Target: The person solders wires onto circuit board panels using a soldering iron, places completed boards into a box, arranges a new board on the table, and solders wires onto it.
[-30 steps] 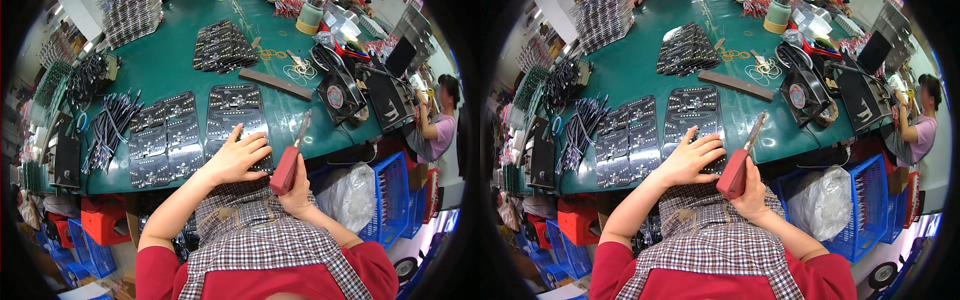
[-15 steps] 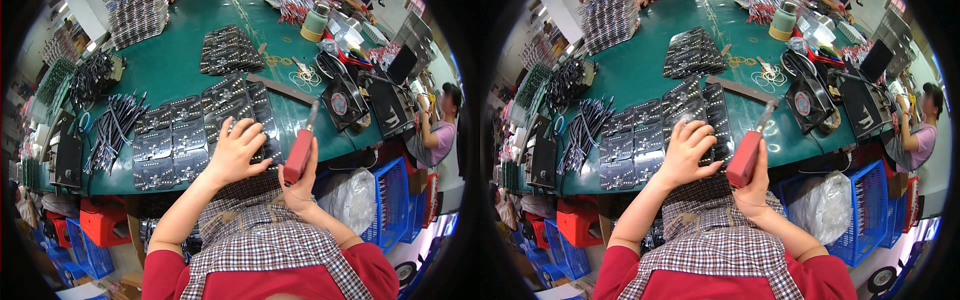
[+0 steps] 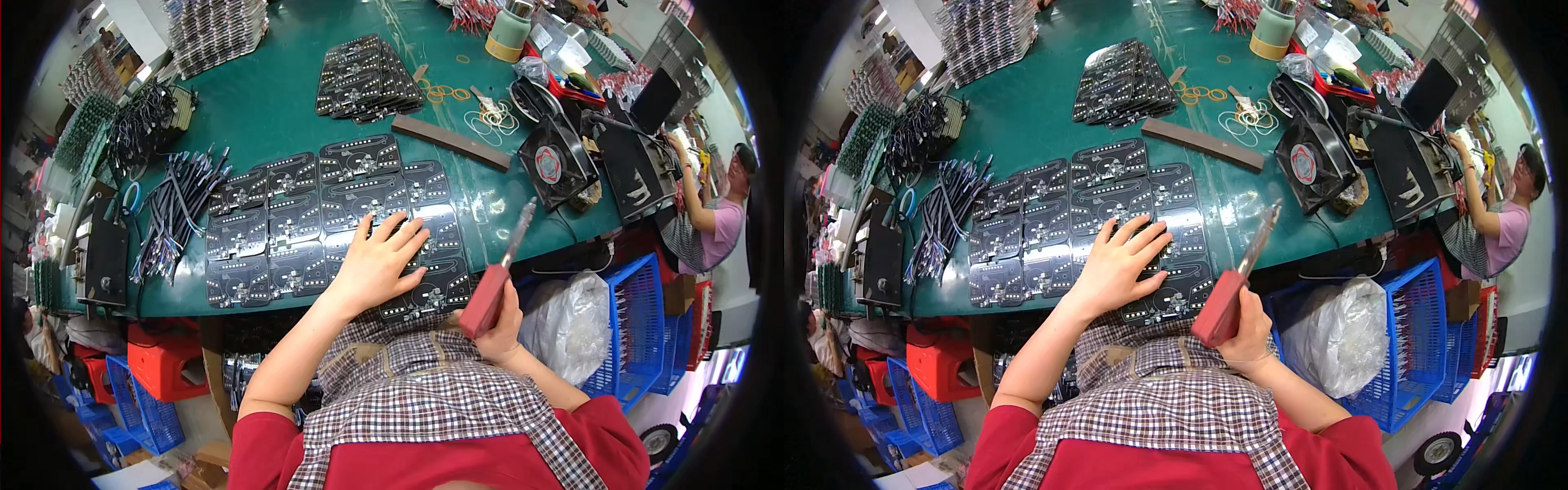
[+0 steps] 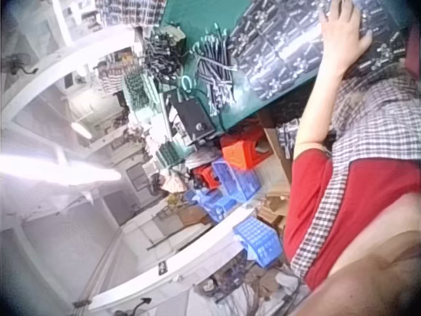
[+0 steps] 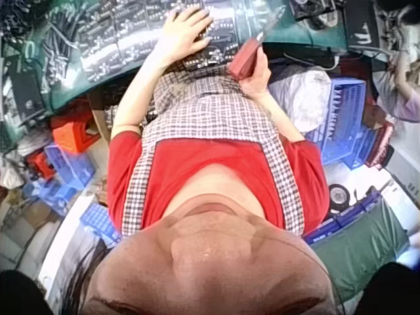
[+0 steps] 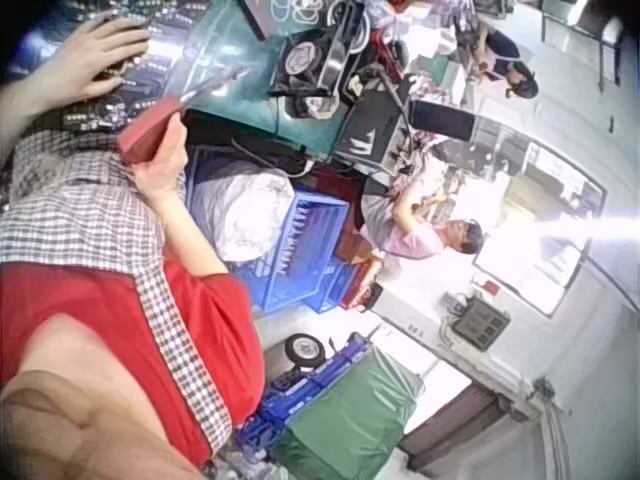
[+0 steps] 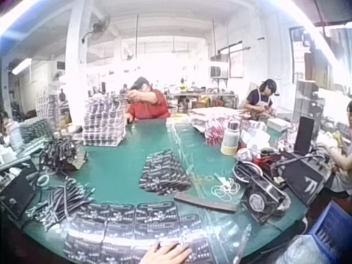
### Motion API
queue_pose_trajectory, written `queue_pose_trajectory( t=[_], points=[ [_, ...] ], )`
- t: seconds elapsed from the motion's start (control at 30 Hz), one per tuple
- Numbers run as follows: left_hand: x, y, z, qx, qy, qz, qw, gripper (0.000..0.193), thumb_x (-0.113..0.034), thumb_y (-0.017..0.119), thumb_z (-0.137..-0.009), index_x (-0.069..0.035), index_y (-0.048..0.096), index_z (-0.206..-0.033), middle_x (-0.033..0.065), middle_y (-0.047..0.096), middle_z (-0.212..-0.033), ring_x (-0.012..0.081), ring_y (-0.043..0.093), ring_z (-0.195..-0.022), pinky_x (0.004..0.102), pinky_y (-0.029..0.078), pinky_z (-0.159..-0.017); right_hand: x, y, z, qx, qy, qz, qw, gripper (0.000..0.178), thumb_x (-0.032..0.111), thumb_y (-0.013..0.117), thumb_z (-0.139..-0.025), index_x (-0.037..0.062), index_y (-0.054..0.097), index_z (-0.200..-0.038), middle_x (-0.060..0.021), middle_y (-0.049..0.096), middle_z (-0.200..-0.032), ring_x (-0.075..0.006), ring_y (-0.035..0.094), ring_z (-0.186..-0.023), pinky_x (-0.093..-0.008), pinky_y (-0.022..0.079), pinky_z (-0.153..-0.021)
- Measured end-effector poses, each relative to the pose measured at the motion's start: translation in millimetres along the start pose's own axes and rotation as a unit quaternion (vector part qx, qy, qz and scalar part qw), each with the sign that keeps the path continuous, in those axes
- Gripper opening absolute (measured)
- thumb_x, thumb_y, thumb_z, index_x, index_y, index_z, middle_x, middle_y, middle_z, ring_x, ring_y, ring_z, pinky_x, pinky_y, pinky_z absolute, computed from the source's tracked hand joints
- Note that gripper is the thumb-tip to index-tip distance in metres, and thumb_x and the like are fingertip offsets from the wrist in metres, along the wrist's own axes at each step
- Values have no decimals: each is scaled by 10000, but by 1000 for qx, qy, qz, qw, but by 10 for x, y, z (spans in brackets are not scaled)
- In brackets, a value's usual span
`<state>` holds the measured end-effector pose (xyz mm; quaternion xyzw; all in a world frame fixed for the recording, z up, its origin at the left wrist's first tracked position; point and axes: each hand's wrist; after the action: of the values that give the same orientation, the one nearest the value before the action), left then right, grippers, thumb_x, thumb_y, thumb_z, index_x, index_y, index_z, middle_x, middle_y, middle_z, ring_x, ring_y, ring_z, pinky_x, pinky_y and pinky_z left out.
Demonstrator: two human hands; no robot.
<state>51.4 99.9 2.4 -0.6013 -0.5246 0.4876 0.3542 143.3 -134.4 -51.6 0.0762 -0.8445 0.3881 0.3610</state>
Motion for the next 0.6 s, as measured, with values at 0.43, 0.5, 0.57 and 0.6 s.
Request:
queue_pose_trajectory(
  t=[0.43,0.5,0.57,0.6],
  points=[
    [-47,-90,39,-19,-14,-1,1000,519,-308,654,-757,-120,534,-1225,41,499,-1305,257,429,-1225,490,315,-1009,-108,65,-201,19,-211,3,977,835,134,779,-590,60,354,-1305,-175,540,-1113,-330,567,-998,-548,411,-940],
    [-40,-108,56,-19,-15,-3,1000,514,-298,654,-754,-117,538,-1221,43,502,-1301,256,432,-1221,489,316,-1008,-109,32,-157,14,-206,-1,978,844,131,782,-590,54,351,-1312,-175,541,-1108,-334,568,-985,-545,416,-933],
    [-41,-165,78,-26,-13,-1,1000,513,-299,653,-754,-116,538,-1220,43,502,-1301,256,434,-1218,489,316,-1008,-94,-23,-141,10,-202,-9,979,854,127,784,-590,47,348,-1319,-176,542,-1104,-338,570,-973,-543,421,-926],
    [-44,-179,83,-34,-11,1,999,512,-300,651,-755,-115,538,-1219,43,503,-1300,256,436,-1215,489,316,-1008,-86,-59,-177,13,-198,6,980,860,139,790,-591,37,346,-1320,-178,543,-1101,-342,568,-979,-540,424,-918]
  ],
)
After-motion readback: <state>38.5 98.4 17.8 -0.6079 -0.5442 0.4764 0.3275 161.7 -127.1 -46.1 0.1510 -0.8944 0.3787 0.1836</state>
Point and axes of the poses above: each hand's wrist, its own z-axis away from the middle knuckle, its own y-axis out of the palm, x = y × z
